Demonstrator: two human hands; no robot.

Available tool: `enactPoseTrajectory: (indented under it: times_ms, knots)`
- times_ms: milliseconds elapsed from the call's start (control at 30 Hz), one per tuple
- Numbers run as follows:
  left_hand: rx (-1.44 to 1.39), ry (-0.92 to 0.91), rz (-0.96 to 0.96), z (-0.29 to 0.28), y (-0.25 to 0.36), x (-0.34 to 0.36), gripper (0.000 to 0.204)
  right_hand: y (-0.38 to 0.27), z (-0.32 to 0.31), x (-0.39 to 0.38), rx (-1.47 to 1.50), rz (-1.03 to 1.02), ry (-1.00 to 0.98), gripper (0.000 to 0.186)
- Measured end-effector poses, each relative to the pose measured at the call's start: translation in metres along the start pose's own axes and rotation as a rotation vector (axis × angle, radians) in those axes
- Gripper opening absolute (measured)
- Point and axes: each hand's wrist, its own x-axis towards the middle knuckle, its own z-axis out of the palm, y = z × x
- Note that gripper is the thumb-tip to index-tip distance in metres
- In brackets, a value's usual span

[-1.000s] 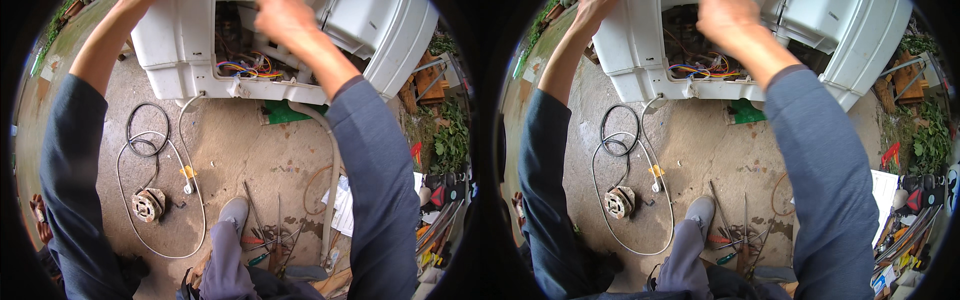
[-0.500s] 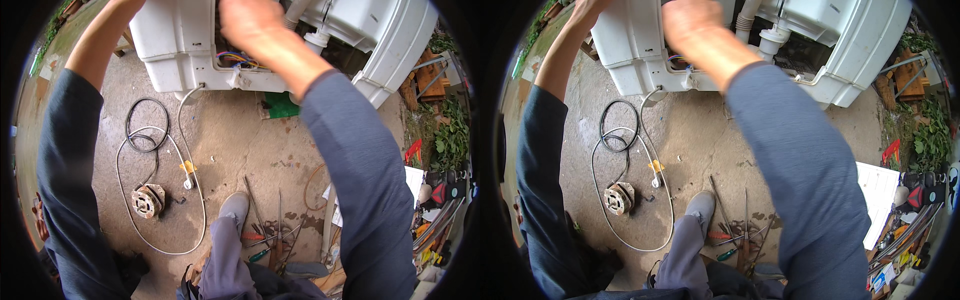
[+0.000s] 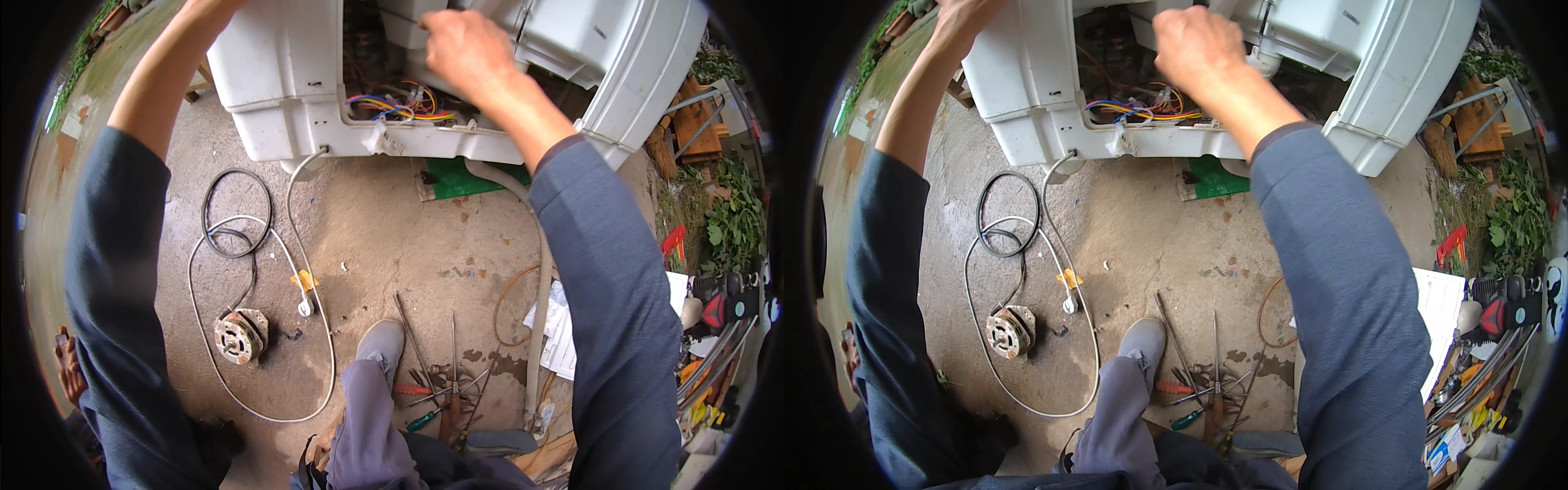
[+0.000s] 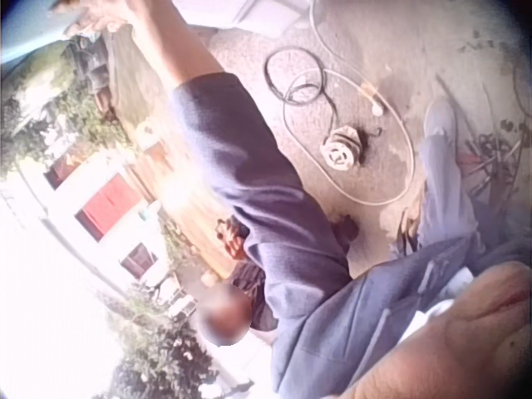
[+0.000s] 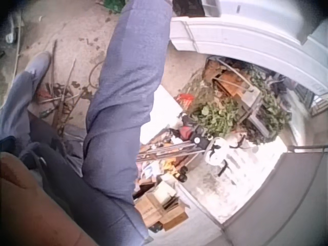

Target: The person works on a disassembled washing machine, using a screwdriver to adjust internal components and wires. They manipulate hoses and electrical connections while seated on the ground in an outdoor workspace.

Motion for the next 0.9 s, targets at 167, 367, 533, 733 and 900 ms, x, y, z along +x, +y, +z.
enactPoseTrajectory:
  times_ms: [167, 367, 533, 733, 900]
  knots:
    - [-0.03, 0.05, 0.057, -0.002, -0.002, -0.007, 0.147, -0.007, 0.04, -0.018, 0.203, 0.037, 0.054, 0.018]
    - [-0.071, 0.131, 0.108, 0.005, -0.008, -0.015, 0.136, -0.008, 0.032, -0.109, 0.62, 0.304, 0.165, 0.026]
    - [-0.028, 0.128, 0.67, 0.002, -0.014, -0.055, 0.086, -0.025, 0.058, -0.329, 0.85, 0.523, -0.09, 0.017]
    - [0.187, -0.091, 1.045, 0.048, 0.025, -0.121, 0.024, -0.038, 0.007, -0.629, 0.435, 0.91, -0.573, 0.034]
    - [0.479, -0.989, 0.476, 0.101, 0.052, -0.109, 0.052, -0.059, -0.082, -0.791, 0.245, 0.976, -0.879, 0.037]
